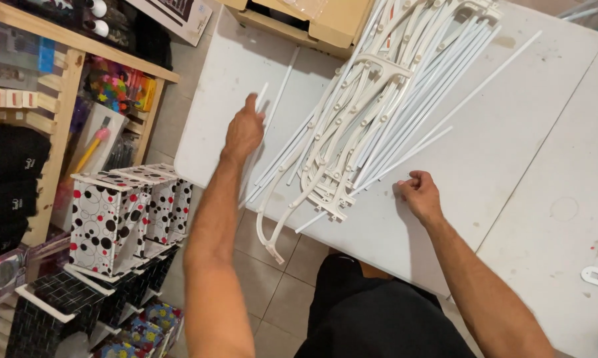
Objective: Assembling a multi-tier shoe rack by fitting metal poles into plastic side frames and securing them with a power drill.
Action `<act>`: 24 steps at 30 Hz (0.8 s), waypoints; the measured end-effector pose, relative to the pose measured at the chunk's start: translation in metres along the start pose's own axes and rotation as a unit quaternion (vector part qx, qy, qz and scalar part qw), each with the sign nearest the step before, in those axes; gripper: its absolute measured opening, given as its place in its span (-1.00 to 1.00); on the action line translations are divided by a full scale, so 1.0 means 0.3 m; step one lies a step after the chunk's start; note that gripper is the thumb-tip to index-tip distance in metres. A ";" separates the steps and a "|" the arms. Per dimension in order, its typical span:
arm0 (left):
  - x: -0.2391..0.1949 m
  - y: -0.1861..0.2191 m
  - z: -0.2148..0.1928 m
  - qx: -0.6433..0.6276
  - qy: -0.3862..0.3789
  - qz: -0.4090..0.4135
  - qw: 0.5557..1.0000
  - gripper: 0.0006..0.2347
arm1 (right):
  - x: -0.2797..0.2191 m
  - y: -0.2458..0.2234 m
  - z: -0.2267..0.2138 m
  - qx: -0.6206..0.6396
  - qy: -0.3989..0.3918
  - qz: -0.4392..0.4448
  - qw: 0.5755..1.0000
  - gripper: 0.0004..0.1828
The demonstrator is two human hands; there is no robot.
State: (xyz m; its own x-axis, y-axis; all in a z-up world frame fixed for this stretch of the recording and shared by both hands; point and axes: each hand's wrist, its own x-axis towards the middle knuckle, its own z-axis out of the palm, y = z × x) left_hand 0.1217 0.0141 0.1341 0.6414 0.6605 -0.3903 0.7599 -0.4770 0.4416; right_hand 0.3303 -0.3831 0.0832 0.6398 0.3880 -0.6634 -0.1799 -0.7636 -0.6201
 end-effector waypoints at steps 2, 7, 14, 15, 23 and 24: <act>0.058 0.138 -0.045 -0.128 0.015 -0.002 0.992 -0.40 | -0.011 0.006 -0.003 -0.005 -0.002 0.012 1.000 -0.39; 0.142 -0.052 0.167 -0.069 0.018 -0.072 0.995 -0.31 | -0.059 -0.011 -0.021 0.026 -0.021 0.052 0.998 -0.39; 0.055 -0.158 0.329 0.008 0.016 -0.060 0.998 -0.57 | -0.129 0.138 -0.091 -0.033 -0.023 0.044 0.998 -0.35; 0.044 -0.122 0.329 0.008 0.012 -0.053 0.998 -0.57 | -0.155 0.169 -0.094 -0.030 -0.017 0.048 0.998 -0.35; -0.003 0.299 0.460 0.017 0.119 0.198 0.973 -0.67 | -0.270 0.291 -0.117 -0.079 -0.081 0.082 0.990 -0.33; 0.019 0.299 0.497 0.016 0.119 0.203 0.972 -0.67 | -0.294 0.291 -0.127 -0.077 -0.077 0.082 0.991 -0.33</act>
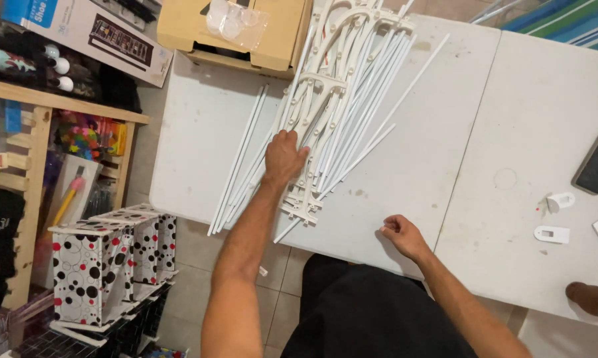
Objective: Assembling a multi-tier shoe rack by fitting metal poles into plastic side frames and securing them with a power drill.
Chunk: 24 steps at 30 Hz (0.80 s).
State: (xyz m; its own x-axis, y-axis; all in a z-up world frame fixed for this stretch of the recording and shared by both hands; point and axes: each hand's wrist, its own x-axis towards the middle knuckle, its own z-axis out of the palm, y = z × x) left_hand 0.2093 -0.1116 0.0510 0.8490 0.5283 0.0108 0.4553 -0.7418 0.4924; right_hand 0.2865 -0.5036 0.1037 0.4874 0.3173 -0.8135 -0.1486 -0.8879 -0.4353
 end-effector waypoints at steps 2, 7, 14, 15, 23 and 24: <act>0.029 -0.009 0.085 0.119 -0.003 0.007 0.993 -0.88 | -0.041 0.007 -0.016 0.010 0.002 -0.005 1.000 -0.35; 0.026 0.103 -0.019 0.167 -0.009 -0.038 0.985 -0.72 | -0.065 0.124 -0.055 0.071 0.024 0.014 0.997 -0.35; 0.063 0.101 -0.196 -0.024 -0.204 -0.080 0.975 -0.75 | -0.110 0.223 -0.069 0.101 0.031 0.039 0.994 -0.33; 0.042 0.113 -0.260 -0.024 -0.208 -0.082 0.974 -0.75 | -0.143 0.218 -0.071 0.101 0.028 0.042 0.994 -0.33; 0.026 0.022 -0.466 -0.300 -0.140 -0.145 0.932 -0.68 | -0.218 0.164 -0.083 0.157 0.042 0.045 0.986 -0.37; 0.018 0.036 -0.493 -0.299 -0.139 -0.146 0.933 -0.68 | -0.212 0.167 -0.079 0.157 0.041 0.044 0.986 -0.37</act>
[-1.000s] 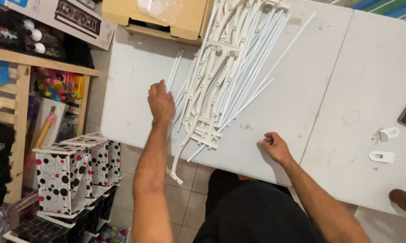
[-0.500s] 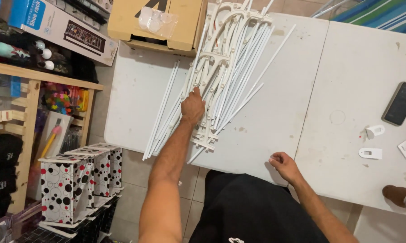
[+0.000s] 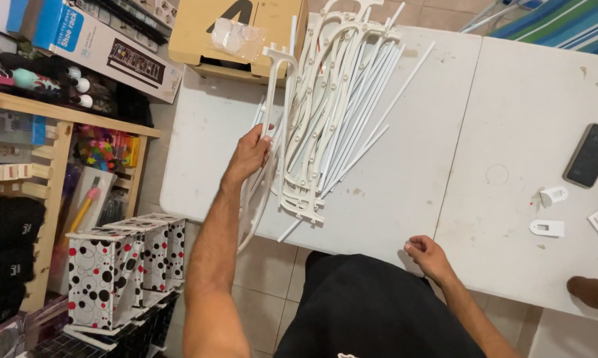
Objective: Assembling a multi-tier shoe rack by fitting metal poles into plastic side frames and securing them with a power drill.
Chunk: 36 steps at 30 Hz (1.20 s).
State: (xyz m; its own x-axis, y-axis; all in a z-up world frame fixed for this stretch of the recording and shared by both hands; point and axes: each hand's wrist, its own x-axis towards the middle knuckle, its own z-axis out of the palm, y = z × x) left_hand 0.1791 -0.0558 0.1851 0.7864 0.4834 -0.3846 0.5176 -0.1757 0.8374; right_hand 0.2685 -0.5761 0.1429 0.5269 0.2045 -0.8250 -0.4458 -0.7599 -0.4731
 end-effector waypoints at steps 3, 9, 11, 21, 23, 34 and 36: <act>-0.060 0.060 -0.031 -0.100 -0.015 0.014 0.995 -0.68 | 0.000 0.020 0.008 0.010 -0.001 0.004 1.000 -0.36; -0.098 0.043 -0.122 -0.007 0.039 -0.002 0.999 -0.67 | 0.024 0.122 -0.017 -0.001 -0.012 0.012 1.000 -0.44; -0.086 -0.013 -0.111 0.095 0.037 -0.010 0.995 -0.65 | 0.087 0.264 -0.071 -0.034 -0.017 0.009 0.999 -0.57; -0.144 0.334 0.109 0.257 0.022 -0.102 0.961 -0.63 | -0.051 0.947 -0.463 0.088 0.077 0.020 0.993 -0.62; -0.082 0.293 0.141 0.327 0.024 -0.083 0.941 -0.57 | -0.152 1.075 -0.432 0.162 0.078 0.184 0.966 -0.48; 0.022 0.301 0.366 0.431 -0.037 -0.063 0.899 -0.56 | -0.485 1.564 -0.263 0.267 0.131 0.365 0.882 -0.35; 0.040 0.299 0.390 0.431 -0.049 -0.088 0.897 -0.57 | -0.476 1.587 -0.245 0.267 0.145 0.358 0.883 -0.36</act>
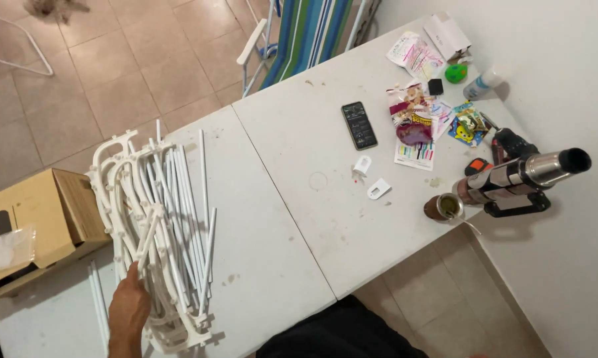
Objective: Assembling a multi-tier shoe rack by fitting metal poles into plastic side frames and securing them with a power drill.
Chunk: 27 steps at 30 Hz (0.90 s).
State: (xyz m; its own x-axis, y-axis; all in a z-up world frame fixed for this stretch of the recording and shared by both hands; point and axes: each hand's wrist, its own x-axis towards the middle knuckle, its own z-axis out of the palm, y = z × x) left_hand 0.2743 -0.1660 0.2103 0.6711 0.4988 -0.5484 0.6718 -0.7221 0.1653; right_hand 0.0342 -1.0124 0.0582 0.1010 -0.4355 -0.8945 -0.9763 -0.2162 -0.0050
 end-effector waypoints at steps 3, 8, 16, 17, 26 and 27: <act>0.022 -0.025 0.042 0.017 0.014 0.038 0.999 -0.56 | -0.009 0.041 0.013 -0.016 0.023 -0.021 0.999 -0.36; 0.006 0.031 0.014 0.045 0.051 0.052 0.996 -0.71 | -0.029 0.048 -0.015 -0.039 0.087 -0.088 0.991 -0.38; -0.244 0.151 0.157 -0.096 0.134 0.230 0.959 -0.60 | -0.258 -0.121 -0.084 -0.125 0.056 -0.163 0.977 -0.41; -0.355 0.309 0.115 -0.170 0.073 0.251 0.950 -0.62 | -0.338 -0.225 -0.058 -0.057 0.026 -0.183 0.981 -0.43; -0.545 0.983 0.931 -0.011 -0.049 0.521 0.852 -0.77 | -0.507 -0.520 0.176 -0.178 -0.081 -0.283 0.939 -0.42; -0.512 0.992 1.012 -0.013 -0.050 0.518 0.854 -0.77 | -0.525 -0.501 0.170 -0.181 -0.082 -0.282 0.939 -0.42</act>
State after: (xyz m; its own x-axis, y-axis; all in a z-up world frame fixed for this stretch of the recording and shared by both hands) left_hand 0.2760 -0.6031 0.0948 0.8801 -0.4454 -0.1645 -0.2582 -0.7397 0.6214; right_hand 0.1552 -0.8669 0.1772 0.5214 -0.0282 -0.8528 -0.6446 -0.6679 -0.3720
